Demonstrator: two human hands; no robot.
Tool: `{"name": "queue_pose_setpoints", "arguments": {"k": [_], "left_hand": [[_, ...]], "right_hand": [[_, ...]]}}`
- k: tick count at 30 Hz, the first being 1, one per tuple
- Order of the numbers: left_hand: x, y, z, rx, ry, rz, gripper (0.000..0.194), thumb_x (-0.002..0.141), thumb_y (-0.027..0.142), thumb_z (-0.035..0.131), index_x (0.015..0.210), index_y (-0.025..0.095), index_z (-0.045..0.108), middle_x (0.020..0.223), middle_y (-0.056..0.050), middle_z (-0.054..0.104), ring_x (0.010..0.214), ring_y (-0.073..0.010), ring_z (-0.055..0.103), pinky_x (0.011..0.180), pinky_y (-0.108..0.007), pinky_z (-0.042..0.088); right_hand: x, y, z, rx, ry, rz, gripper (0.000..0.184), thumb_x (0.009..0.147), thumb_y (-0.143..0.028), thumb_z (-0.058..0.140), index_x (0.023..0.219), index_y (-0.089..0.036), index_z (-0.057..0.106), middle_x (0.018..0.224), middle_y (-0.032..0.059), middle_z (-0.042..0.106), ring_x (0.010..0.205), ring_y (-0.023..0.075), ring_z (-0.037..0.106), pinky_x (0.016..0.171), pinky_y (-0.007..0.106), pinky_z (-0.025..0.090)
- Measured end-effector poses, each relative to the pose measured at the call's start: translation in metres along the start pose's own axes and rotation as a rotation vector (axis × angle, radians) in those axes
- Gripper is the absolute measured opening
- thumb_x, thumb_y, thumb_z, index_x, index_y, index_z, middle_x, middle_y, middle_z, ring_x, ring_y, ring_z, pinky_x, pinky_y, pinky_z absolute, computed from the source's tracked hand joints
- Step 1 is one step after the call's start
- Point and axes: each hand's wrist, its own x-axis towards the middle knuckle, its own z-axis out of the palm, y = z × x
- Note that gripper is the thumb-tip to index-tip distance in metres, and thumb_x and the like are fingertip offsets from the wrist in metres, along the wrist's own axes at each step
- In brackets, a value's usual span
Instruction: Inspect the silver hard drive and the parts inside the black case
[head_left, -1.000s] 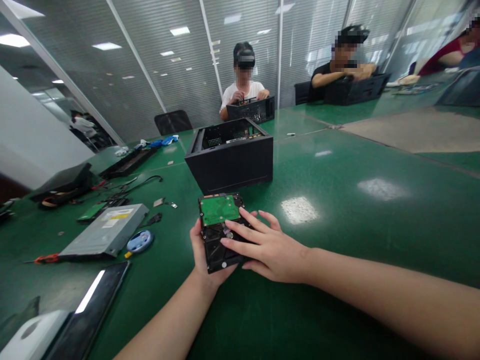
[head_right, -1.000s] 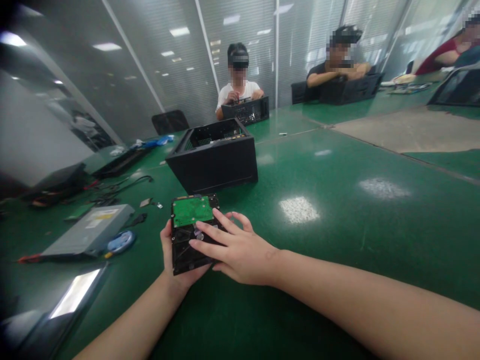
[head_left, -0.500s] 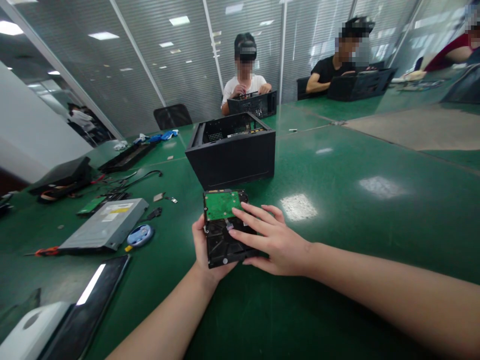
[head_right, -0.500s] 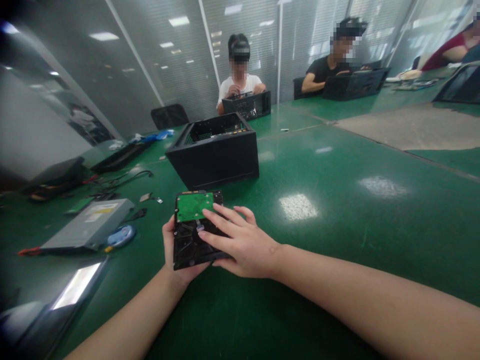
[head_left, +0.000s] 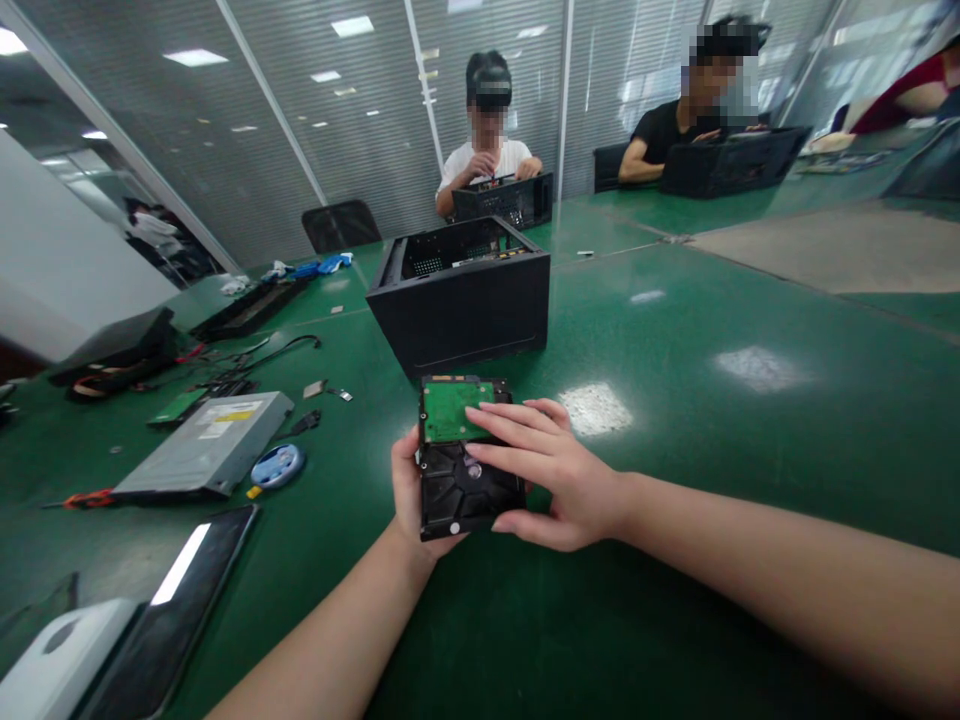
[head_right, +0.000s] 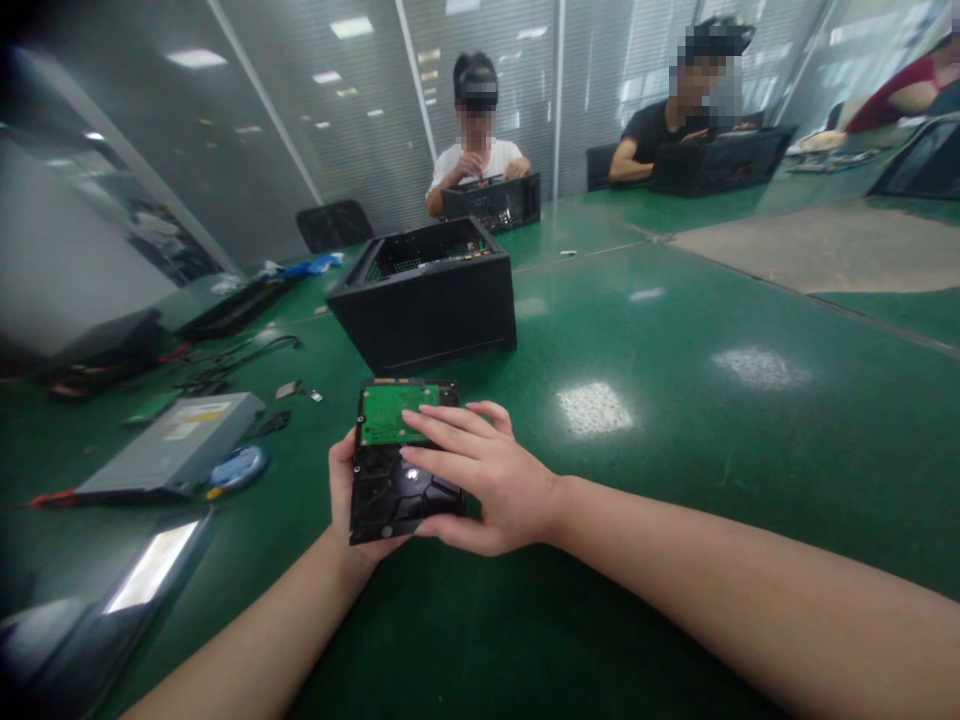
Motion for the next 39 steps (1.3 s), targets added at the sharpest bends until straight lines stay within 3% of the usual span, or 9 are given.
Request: {"name": "queue_pose_setpoints", "arguments": {"k": [8, 13, 33, 39], "left_hand": [[0.0003, -0.0049, 0.0039, 0.104, 0.047, 0.039, 0.045, 0.082, 0.050, 0.056, 0.107, 0.017, 0.071, 0.101, -0.007, 0.075, 0.107, -0.0291, 0.066, 0.100, -0.041, 0.047], [0.0010, -0.0058, 0.0000, 0.139, 0.022, 0.082, 0.037, 0.082, 0.045, 0.058, 0.101, 0.018, 0.073, 0.093, -0.005, 0.076, 0.103, -0.0278, 0.067, 0.097, -0.039, 0.050], [-0.0002, -0.0097, 0.0036, 0.254, -0.071, 0.096, 0.034, 0.083, 0.042, 0.055, 0.096, 0.017, 0.074, 0.086, -0.005, 0.075, 0.098, -0.0275, 0.068, 0.091, -0.037, 0.053], [-0.0004, -0.0096, 0.0041, 0.256, -0.047, 0.100, 0.035, 0.083, 0.043, 0.054, 0.095, 0.016, 0.074, 0.086, -0.006, 0.075, 0.101, -0.0282, 0.067, 0.092, -0.038, 0.052]], "right_hand": [[0.0020, 0.0002, 0.0032, -0.058, 0.059, 0.016, 0.031, 0.091, -0.034, 0.058, 0.117, -0.020, 0.064, 0.147, 0.0125, 0.048, 0.137, 0.0269, 0.041, 0.108, 0.047, 0.028], [0.0035, -0.0007, 0.0036, -0.030, 0.096, 0.048, 0.019, 0.092, -0.030, 0.057, 0.106, -0.020, 0.065, 0.143, 0.0109, 0.053, 0.135, 0.0247, 0.043, 0.106, 0.045, 0.030], [0.0044, -0.0032, 0.0034, 0.008, 0.151, 0.089, 0.008, 0.090, -0.024, 0.058, 0.094, -0.019, 0.063, 0.138, 0.0133, 0.052, 0.132, 0.0266, 0.043, 0.106, 0.047, 0.034], [0.0040, -0.0034, 0.0044, 0.025, 0.162, 0.100, 0.007, 0.090, -0.021, 0.058, 0.094, -0.019, 0.063, 0.137, 0.0125, 0.052, 0.132, 0.0265, 0.043, 0.106, 0.048, 0.035]]}}
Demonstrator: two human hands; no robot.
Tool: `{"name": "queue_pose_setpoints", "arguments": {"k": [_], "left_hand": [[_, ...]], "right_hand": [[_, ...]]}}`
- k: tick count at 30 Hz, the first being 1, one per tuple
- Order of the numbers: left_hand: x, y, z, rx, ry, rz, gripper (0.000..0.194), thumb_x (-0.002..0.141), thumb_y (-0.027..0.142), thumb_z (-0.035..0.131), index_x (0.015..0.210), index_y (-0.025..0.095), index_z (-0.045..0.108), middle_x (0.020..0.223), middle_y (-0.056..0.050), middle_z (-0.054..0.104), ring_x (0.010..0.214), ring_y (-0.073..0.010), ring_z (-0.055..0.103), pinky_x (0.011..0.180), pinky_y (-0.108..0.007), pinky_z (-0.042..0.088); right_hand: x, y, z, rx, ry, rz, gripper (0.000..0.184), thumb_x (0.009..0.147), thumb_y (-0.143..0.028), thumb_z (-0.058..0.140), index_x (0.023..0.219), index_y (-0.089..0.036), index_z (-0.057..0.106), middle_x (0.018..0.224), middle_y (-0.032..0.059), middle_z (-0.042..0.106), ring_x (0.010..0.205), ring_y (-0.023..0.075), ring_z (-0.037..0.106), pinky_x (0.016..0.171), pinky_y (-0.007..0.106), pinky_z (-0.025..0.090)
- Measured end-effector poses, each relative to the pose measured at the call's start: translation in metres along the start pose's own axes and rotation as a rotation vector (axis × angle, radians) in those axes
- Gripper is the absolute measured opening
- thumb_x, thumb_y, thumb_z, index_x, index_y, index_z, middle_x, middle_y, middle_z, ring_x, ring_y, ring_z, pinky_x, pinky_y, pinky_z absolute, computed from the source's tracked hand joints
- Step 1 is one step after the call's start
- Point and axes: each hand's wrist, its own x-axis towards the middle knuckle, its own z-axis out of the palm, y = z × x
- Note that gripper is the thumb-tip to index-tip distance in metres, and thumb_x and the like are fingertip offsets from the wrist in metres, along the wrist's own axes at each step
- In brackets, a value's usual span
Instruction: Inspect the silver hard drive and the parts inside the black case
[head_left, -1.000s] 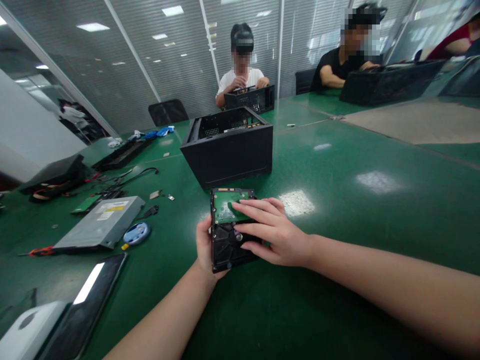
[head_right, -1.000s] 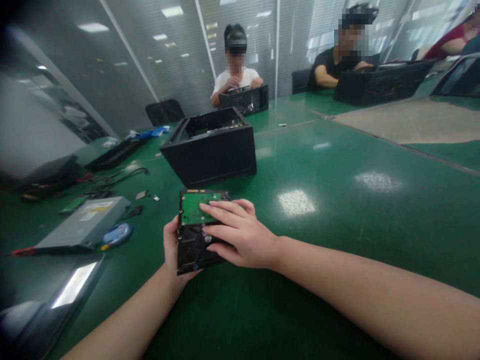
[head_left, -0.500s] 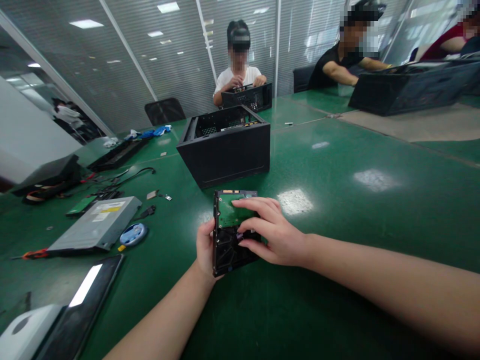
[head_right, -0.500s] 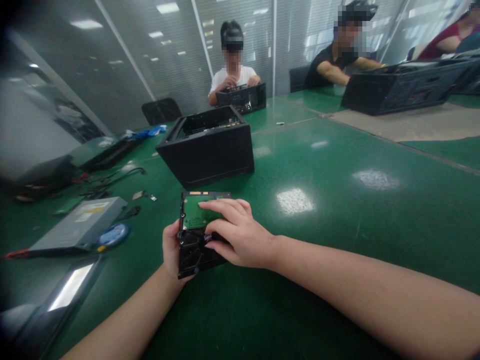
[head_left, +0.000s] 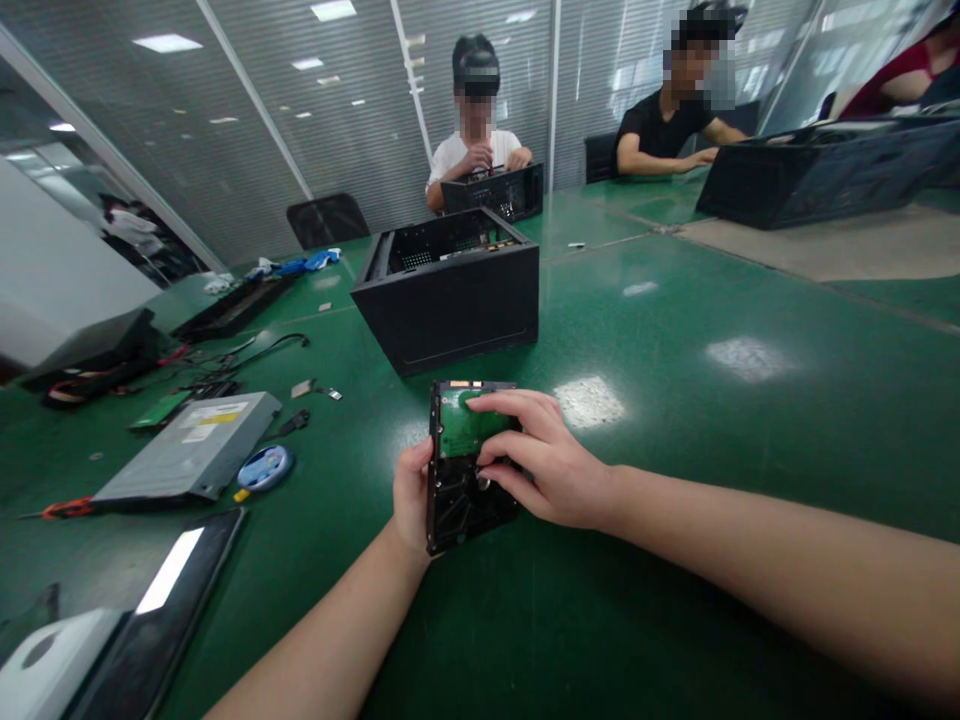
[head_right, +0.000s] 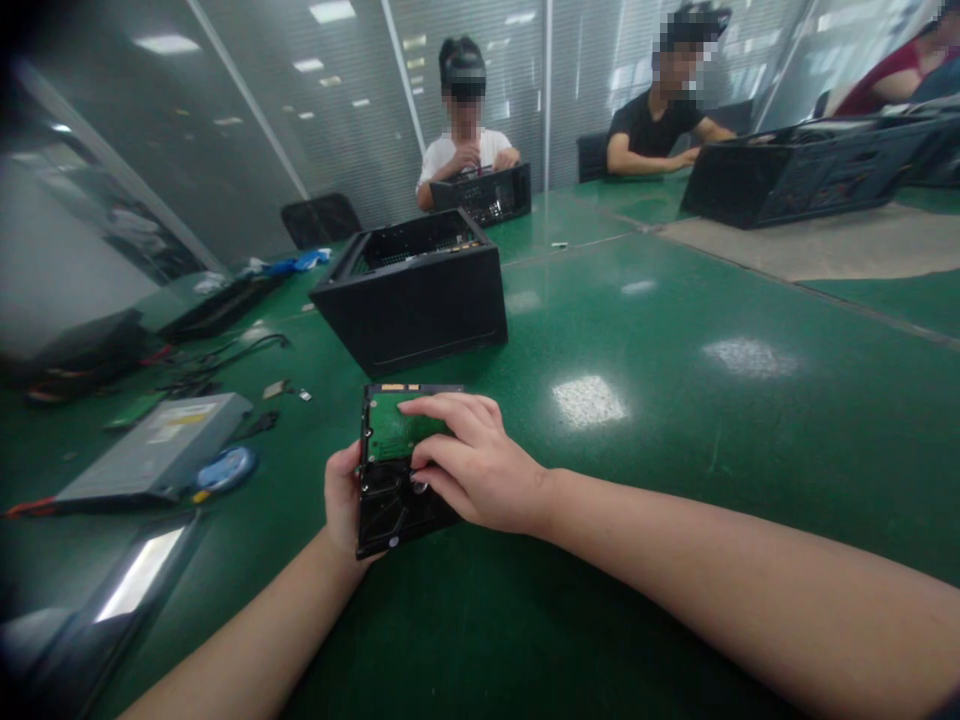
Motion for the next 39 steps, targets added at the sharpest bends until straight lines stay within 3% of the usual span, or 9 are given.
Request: {"name": "queue_pose_setpoints", "arguments": {"k": [7, 13, 19, 32, 39], "left_hand": [[0.0003, -0.0004, -0.0026, -0.020, 0.006, -0.037, 0.037, 0.085, 0.043, 0.051, 0.098, 0.016, 0.073, 0.091, -0.006, 0.075, 0.106, -0.0300, 0.065, 0.093, -0.040, 0.052], [0.0005, -0.0009, -0.0038, -0.025, -0.035, -0.041, 0.041, 0.084, 0.044, 0.053, 0.107, 0.016, 0.071, 0.099, -0.007, 0.075, 0.108, -0.0309, 0.065, 0.095, -0.042, 0.051], [0.0004, 0.0001, 0.0015, -0.021, 0.003, -0.053, 0.038, 0.081, 0.045, 0.055, 0.099, 0.017, 0.073, 0.095, -0.006, 0.076, 0.109, -0.0319, 0.065, 0.096, -0.043, 0.051], [0.0021, 0.0000, -0.0007, -0.005, -0.041, -0.048, 0.037, 0.082, 0.045, 0.055, 0.099, 0.017, 0.073, 0.096, -0.007, 0.076, 0.108, -0.0325, 0.065, 0.096, -0.044, 0.051], [-0.0001, 0.0001, -0.0007, -0.046, -0.061, -0.079, 0.036, 0.083, 0.044, 0.056, 0.101, 0.017, 0.073, 0.099, -0.006, 0.076, 0.110, -0.0320, 0.065, 0.099, -0.044, 0.050]], "right_hand": [[-0.0008, 0.0020, -0.0019, 0.035, -0.034, -0.003, 0.005, 0.089, -0.021, 0.058, 0.089, -0.020, 0.064, 0.135, 0.0115, 0.054, 0.130, 0.0267, 0.045, 0.106, 0.049, 0.036], [-0.0005, 0.0066, -0.0005, 0.075, 0.043, 0.020, 0.007, 0.087, -0.025, 0.063, 0.093, -0.021, 0.063, 0.133, 0.0120, 0.055, 0.128, 0.0257, 0.048, 0.104, 0.048, 0.039], [0.0003, 0.0042, -0.0016, 0.079, 0.051, 0.027, 0.006, 0.085, -0.025, 0.065, 0.088, -0.021, 0.063, 0.132, 0.0121, 0.055, 0.126, 0.0271, 0.049, 0.103, 0.049, 0.041], [0.0003, 0.0036, -0.0003, 0.081, 0.100, 0.051, 0.002, 0.085, -0.022, 0.065, 0.086, -0.021, 0.064, 0.128, 0.0101, 0.056, 0.123, 0.0256, 0.050, 0.101, 0.047, 0.043], [0.0003, 0.0039, -0.0001, 0.135, 0.141, 0.055, 0.023, 0.084, -0.019, 0.064, 0.106, -0.021, 0.059, 0.126, 0.0125, 0.055, 0.121, 0.0262, 0.052, 0.099, 0.047, 0.047]]}}
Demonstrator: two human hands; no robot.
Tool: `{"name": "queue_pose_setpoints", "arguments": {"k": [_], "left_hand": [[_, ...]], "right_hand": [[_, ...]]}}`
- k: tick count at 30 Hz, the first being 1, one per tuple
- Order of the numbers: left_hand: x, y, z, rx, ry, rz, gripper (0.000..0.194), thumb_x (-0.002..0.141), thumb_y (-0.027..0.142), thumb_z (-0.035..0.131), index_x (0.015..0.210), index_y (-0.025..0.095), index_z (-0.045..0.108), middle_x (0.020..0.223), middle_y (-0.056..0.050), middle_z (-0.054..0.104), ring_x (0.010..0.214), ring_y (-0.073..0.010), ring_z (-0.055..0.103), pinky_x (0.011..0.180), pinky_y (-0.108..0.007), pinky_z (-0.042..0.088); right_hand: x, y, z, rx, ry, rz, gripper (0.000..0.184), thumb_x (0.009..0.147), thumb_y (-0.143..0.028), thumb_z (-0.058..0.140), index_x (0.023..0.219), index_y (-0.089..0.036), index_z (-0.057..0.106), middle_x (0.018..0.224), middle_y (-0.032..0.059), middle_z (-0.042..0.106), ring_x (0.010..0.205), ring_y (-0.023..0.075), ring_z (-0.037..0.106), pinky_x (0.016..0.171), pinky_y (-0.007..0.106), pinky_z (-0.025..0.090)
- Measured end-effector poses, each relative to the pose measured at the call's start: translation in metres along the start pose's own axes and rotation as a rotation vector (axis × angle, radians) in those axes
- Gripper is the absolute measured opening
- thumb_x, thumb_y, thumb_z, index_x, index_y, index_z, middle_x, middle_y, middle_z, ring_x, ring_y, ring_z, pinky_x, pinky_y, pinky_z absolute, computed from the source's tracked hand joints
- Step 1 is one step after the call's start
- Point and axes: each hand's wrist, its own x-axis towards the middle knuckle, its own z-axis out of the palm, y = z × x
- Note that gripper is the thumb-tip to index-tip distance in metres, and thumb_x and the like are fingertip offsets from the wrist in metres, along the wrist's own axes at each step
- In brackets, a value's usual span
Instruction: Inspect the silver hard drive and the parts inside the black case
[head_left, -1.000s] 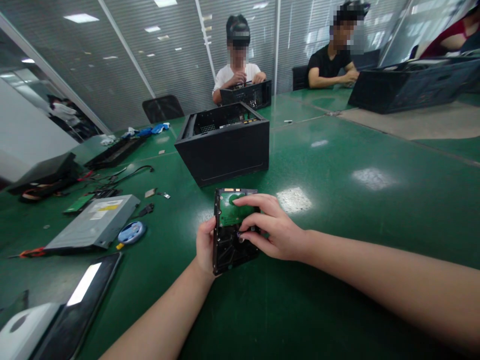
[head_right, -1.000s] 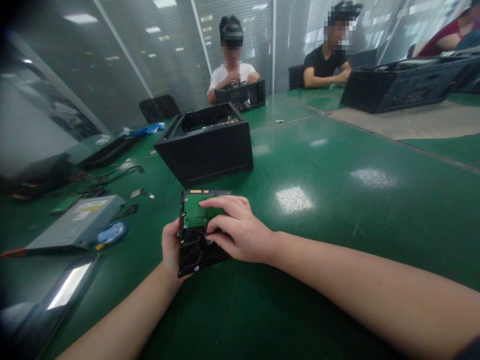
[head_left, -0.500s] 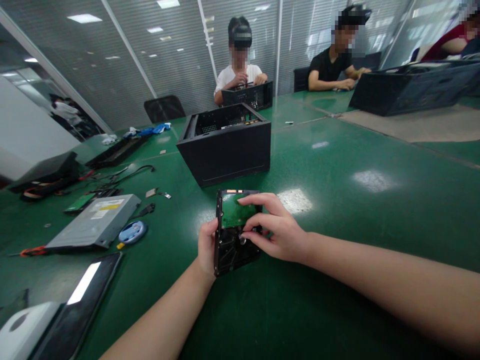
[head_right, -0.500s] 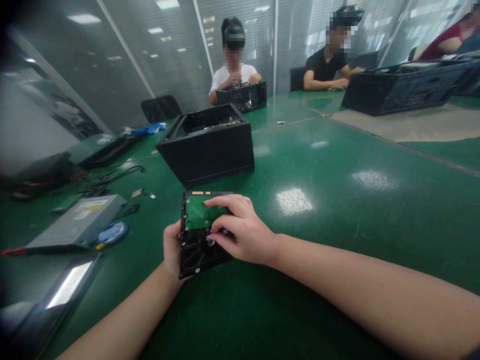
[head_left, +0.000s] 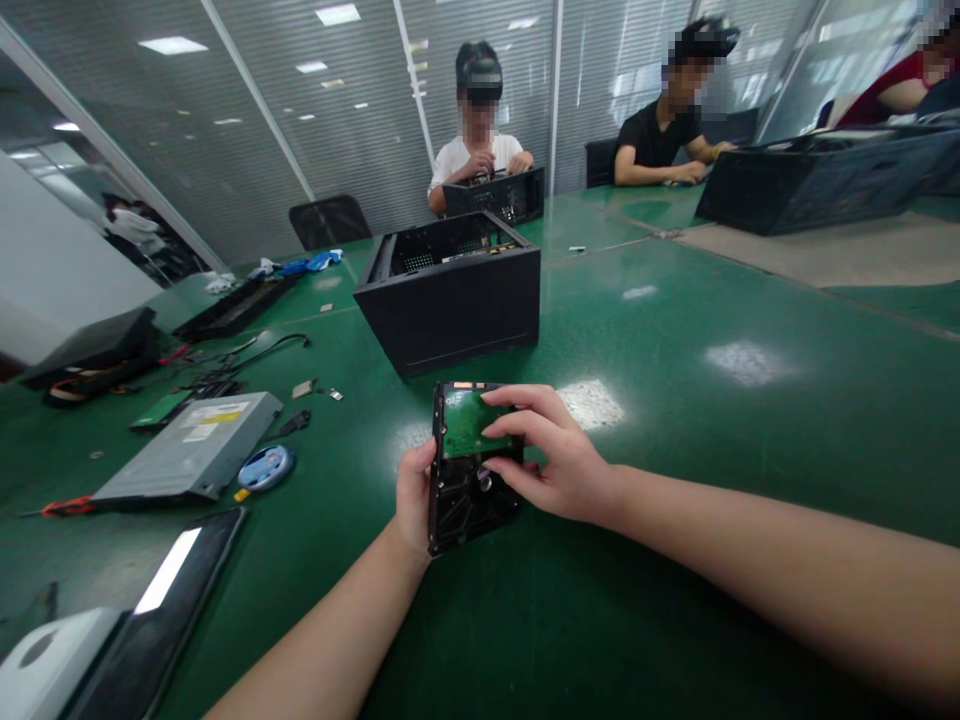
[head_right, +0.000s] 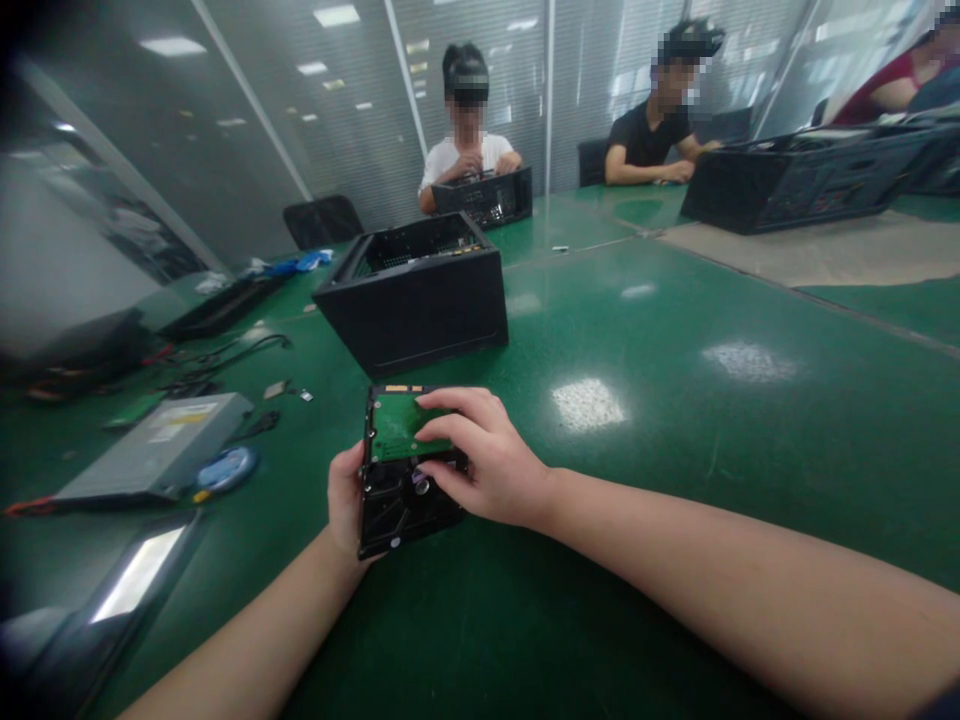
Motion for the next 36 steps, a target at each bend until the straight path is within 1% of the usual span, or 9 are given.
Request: {"name": "queue_pose_setpoints", "arguments": {"k": [5, 10, 15, 21, 23, 25, 28, 30, 36], "left_hand": [[-0.001, -0.002, -0.003, 0.020, 0.001, 0.023, 0.038, 0.084, 0.045, 0.057, 0.104, 0.017, 0.073, 0.103, -0.006, 0.076, 0.114, -0.0315, 0.063, 0.103, -0.043, 0.047], [-0.001, -0.001, -0.004, 0.064, -0.014, -0.011, 0.040, 0.083, 0.048, 0.056, 0.101, 0.016, 0.073, 0.109, -0.007, 0.074, 0.119, -0.0326, 0.060, 0.106, -0.044, 0.044], [-0.002, -0.001, -0.002, 0.117, -0.046, -0.046, 0.045, 0.079, 0.051, 0.058, 0.101, 0.016, 0.073, 0.108, -0.009, 0.074, 0.120, -0.0348, 0.059, 0.106, -0.046, 0.044], [-0.005, -0.002, -0.004, 0.163, -0.070, -0.090, 0.052, 0.077, 0.057, 0.055, 0.102, 0.015, 0.074, 0.101, -0.011, 0.075, 0.113, -0.0363, 0.063, 0.101, -0.049, 0.047], [-0.006, -0.002, -0.005, 0.181, -0.087, -0.102, 0.054, 0.077, 0.059, 0.054, 0.102, 0.015, 0.074, 0.100, -0.011, 0.075, 0.109, -0.0371, 0.065, 0.098, -0.051, 0.049], [-0.007, -0.001, -0.007, 0.193, -0.085, -0.111, 0.055, 0.077, 0.060, 0.053, 0.102, 0.016, 0.074, 0.099, -0.011, 0.076, 0.106, -0.0374, 0.066, 0.096, -0.052, 0.050], [-0.008, 0.001, -0.005, 0.221, -0.065, -0.129, 0.054, 0.075, 0.061, 0.054, 0.099, 0.017, 0.075, 0.100, -0.011, 0.075, 0.105, -0.0375, 0.067, 0.094, -0.052, 0.052], [-0.009, 0.002, -0.003, 0.243, -0.063, -0.129, 0.054, 0.073, 0.061, 0.056, 0.097, 0.017, 0.075, 0.102, -0.011, 0.075, 0.106, -0.0377, 0.066, 0.094, -0.051, 0.052], [-0.009, 0.002, -0.001, 0.241, -0.130, -0.122, 0.056, 0.074, 0.061, 0.057, 0.100, 0.014, 0.073, 0.102, -0.012, 0.075, 0.115, -0.0381, 0.061, 0.102, -0.052, 0.046]], "right_hand": [[-0.001, 0.000, 0.001, 0.002, 0.050, 0.012, 0.032, 0.083, -0.016, 0.063, 0.113, -0.023, 0.056, 0.127, 0.0111, 0.056, 0.121, 0.0258, 0.053, 0.100, 0.047, 0.047], [0.001, 0.004, 0.000, -0.038, 0.123, 0.058, 0.052, 0.079, -0.025, 0.070, 0.127, -0.025, 0.049, 0.132, 0.0124, 0.053, 0.125, 0.0292, 0.049, 0.103, 0.050, 0.044], [0.001, 0.005, -0.001, -0.045, 0.050, 0.092, 0.072, 0.079, -0.033, 0.072, 0.142, -0.025, 0.037, 0.139, 0.0132, 0.048, 0.131, 0.0300, 0.044, 0.108, 0.050, 0.039], [0.000, 0.009, 0.000, 0.082, -0.007, 0.203, 0.082, 0.075, -0.041, 0.075, 0.144, -0.025, 0.034, 0.144, 0.0137, 0.043, 0.135, 0.0325, 0.039, 0.112, 0.054, 0.033], [-0.001, 0.012, 0.001, 0.195, -0.043, 0.281, 0.082, 0.074, -0.042, 0.077, 0.143, -0.025, 0.035, 0.141, 0.0134, 0.045, 0.132, 0.0327, 0.043, 0.110, 0.054, 0.036], [-0.003, 0.013, 0.003, 0.339, -0.062, 0.389, 0.087, 0.072, -0.042, 0.079, 0.144, -0.027, 0.032, 0.137, 0.0130, 0.047, 0.124, 0.0323, 0.050, 0.104, 0.053, 0.044], [-0.004, 0.010, 0.006, 0.540, -0.054, 0.564, 0.096, 0.069, -0.043, 0.081, 0.146, -0.031, 0.024, 0.130, 0.0118, 0.049, 0.102, 0.0287, 0.062, 0.084, 0.048, 0.057], [-0.004, 0.005, 0.007, 0.604, -0.057, 0.627, 0.097, 0.068, -0.042, 0.082, 0.145, -0.032, 0.024, 0.126, 0.0107, 0.052, 0.095, 0.0268, 0.064, 0.076, 0.045, 0.059], [-0.001, -0.009, 0.004, 0.584, -0.037, 0.649, 0.083, 0.071, -0.040, 0.081, 0.137, -0.027, 0.033, 0.123, 0.0100, 0.056, 0.114, 0.0297, 0.057, 0.095, 0.048, 0.052]]}}
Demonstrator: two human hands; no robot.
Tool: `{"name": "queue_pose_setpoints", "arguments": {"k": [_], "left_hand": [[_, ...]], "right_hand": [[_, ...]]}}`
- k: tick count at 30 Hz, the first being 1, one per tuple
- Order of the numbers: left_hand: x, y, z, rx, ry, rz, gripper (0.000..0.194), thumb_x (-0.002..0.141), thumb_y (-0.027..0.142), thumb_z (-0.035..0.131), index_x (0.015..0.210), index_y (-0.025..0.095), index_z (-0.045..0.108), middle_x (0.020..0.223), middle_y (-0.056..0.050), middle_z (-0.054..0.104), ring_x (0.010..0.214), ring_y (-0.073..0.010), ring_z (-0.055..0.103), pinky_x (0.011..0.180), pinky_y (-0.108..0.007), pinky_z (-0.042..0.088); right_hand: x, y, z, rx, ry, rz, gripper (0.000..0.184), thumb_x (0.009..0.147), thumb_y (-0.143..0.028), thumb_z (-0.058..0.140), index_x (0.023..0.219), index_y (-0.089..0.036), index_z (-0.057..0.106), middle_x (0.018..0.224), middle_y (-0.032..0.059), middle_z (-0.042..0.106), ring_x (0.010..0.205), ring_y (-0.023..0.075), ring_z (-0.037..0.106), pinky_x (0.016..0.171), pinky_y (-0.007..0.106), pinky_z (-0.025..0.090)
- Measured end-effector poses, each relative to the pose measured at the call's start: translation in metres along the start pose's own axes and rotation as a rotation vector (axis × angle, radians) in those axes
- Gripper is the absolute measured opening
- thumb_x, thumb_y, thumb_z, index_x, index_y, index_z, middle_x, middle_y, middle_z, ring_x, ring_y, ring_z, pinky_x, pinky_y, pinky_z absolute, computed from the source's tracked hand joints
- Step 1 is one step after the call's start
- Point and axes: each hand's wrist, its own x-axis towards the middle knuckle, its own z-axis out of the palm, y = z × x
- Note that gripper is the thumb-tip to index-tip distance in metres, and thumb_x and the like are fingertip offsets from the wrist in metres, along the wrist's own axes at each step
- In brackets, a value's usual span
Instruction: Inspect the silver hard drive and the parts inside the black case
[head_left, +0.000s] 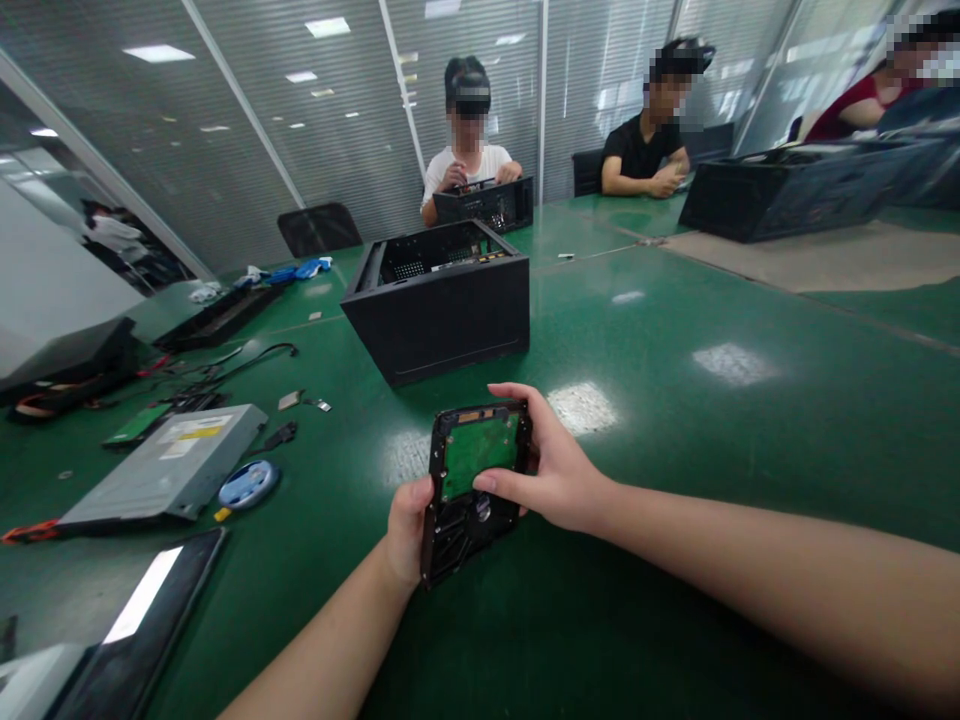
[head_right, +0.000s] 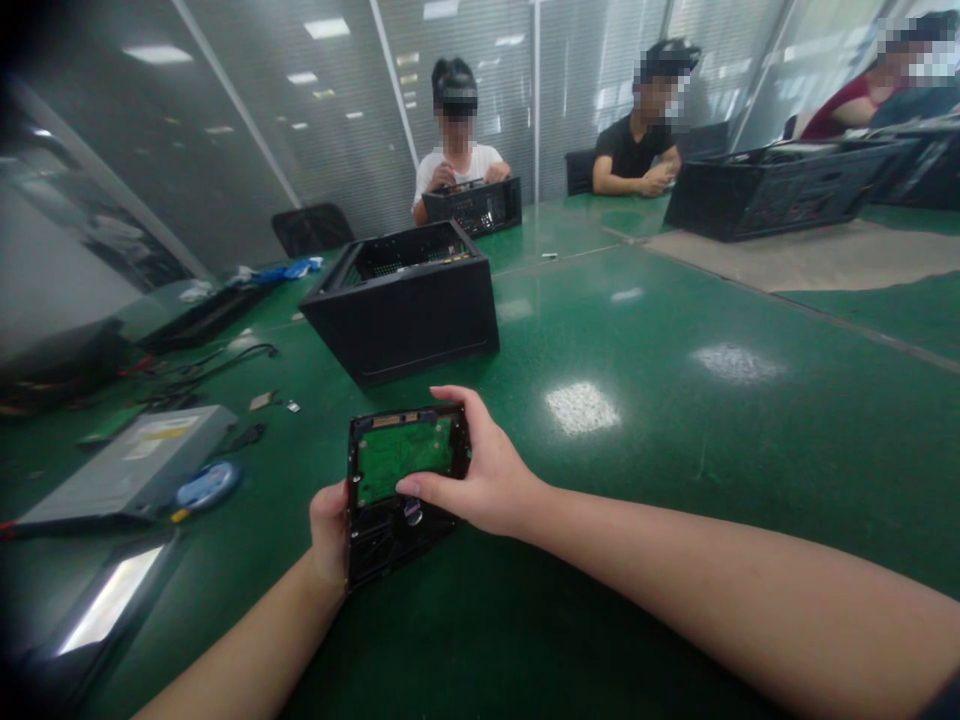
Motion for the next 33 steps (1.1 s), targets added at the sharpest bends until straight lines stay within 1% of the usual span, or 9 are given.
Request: {"name": "queue_pose_setpoints", "arguments": {"k": [6, 11, 13, 15, 17, 19, 22, 28, 33], "left_hand": [[-0.002, -0.002, 0.000, -0.004, -0.022, 0.021, 0.055, 0.078, 0.060, 0.052, 0.103, 0.015, 0.072, 0.101, -0.012, 0.075, 0.115, -0.0380, 0.061, 0.103, -0.054, 0.045], [-0.001, -0.002, 0.005, 0.186, 0.035, 0.199, 0.063, 0.079, 0.056, 0.052, 0.126, 0.015, 0.060, 0.121, -0.015, 0.067, 0.121, -0.0380, 0.057, 0.105, -0.054, 0.043], [-0.001, 0.002, 0.005, 0.435, 0.118, 0.342, 0.075, 0.075, 0.052, 0.062, 0.140, 0.017, 0.047, 0.134, -0.015, 0.058, 0.125, -0.0373, 0.053, 0.107, -0.053, 0.040], [-0.002, 0.008, 0.005, 0.797, 0.281, 0.504, 0.088, 0.070, 0.044, 0.072, 0.147, 0.021, 0.037, 0.143, -0.014, 0.050, 0.127, -0.0362, 0.050, 0.109, -0.052, 0.038], [-0.004, 0.013, 0.004, 1.165, 0.497, 0.649, 0.096, 0.064, 0.039, 0.078, 0.149, 0.023, 0.034, 0.144, -0.014, 0.046, 0.128, -0.0352, 0.048, 0.109, -0.052, 0.036], [-0.005, 0.015, 0.004, 1.421, 0.649, 0.740, 0.101, 0.061, 0.038, 0.081, 0.149, 0.024, 0.034, 0.140, -0.013, 0.048, 0.126, -0.0342, 0.048, 0.108, -0.051, 0.037], [-0.004, 0.014, 0.003, 1.564, 0.727, 0.759, 0.103, 0.059, 0.042, 0.082, 0.149, 0.025, 0.033, 0.133, -0.013, 0.051, 0.121, -0.0332, 0.051, 0.103, -0.050, 0.041], [0.003, 0.008, 0.002, 1.635, 0.739, 0.695, 0.101, 0.063, 0.045, 0.080, 0.149, 0.022, 0.031, 0.134, -0.015, 0.049, 0.122, -0.0338, 0.049, 0.103, -0.053, 0.041], [0.001, 0.007, 0.003, 1.622, 0.612, 0.667, 0.111, 0.062, 0.050, 0.081, 0.152, 0.022, 0.023, 0.143, -0.018, 0.044, 0.130, -0.0368, 0.042, 0.108, -0.055, 0.036]], "right_hand": [[0.001, 0.000, -0.001, -0.006, -0.006, -0.008, 0.072, 0.072, -0.042, 0.080, 0.129, -0.025, 0.039, 0.117, 0.0083, 0.058, 0.108, 0.0270, 0.059, 0.097, 0.048, 0.048], [0.006, 0.011, -0.005, -0.027, -0.026, -0.072, 0.092, 0.071, -0.041, 0.081, 0.145, -0.027, 0.027, 0.127, 0.0113, 0.052, 0.111, 0.0265, 0.056, 0.098, 0.046, 0.047], [0.008, 0.017, -0.009, -0.038, -0.005, -0.104, 0.091, 0.074, -0.042, 0.078, 0.147, -0.027, 0.027, 0.130, 0.0120, 0.051, 0.111, 0.0259, 0.056, 0.101, 0.048, 0.043], [0.011, 0.021, -0.012, 0.031, -0.031, -0.110, 0.074, 0.079, -0.044, 0.072, 0.142, -0.025, 0.038, 0.128, 0.0112, 0.054, 0.111, 0.0256, 0.056, 0.102, 0.048, 0.040], [0.012, 0.022, -0.013, 0.185, -0.147, -0.074, 0.056, 0.083, -0.043, 0.068, 0.132, -0.023, 0.052, 0.119, 0.0091, 0.061, 0.109, 0.0254, 0.058, 0.100, 0.048, 0.042], [0.012, 0.020, -0.010, 0.354, -0.319, -0.037, 0.048, 0.081, -0.040, 0.069, 0.124, -0.021, 0.059, 0.111, 0.0073, 0.065, 0.105, 0.0250, 0.061, 0.099, 0.047, 0.044], [0.008, 0.017, -0.001, 0.512, -0.481, 0.009, 0.047, 0.079, -0.036, 0.072, 0.122, -0.019, 0.061, 0.112, 0.0074, 0.067, 0.106, 0.0240, 0.062, 0.102, 0.045, 0.043], [0.004, 0.023, 0.011, 0.463, -0.254, 0.101, 0.037, 0.090, -0.042, 0.060, 0.116, -0.015, 0.064, 0.109, 0.0087, 0.069, 0.098, 0.0198, 0.066, 0.098, 0.040, 0.048], [0.011, 0.031, 0.003, 0.410, 0.030, 0.140, 0.039, 0.089, -0.046, 0.060, 0.118, -0.020, 0.061, 0.110, 0.0069, 0.070, 0.094, 0.0208, 0.067, 0.089, 0.038, 0.053]]}}
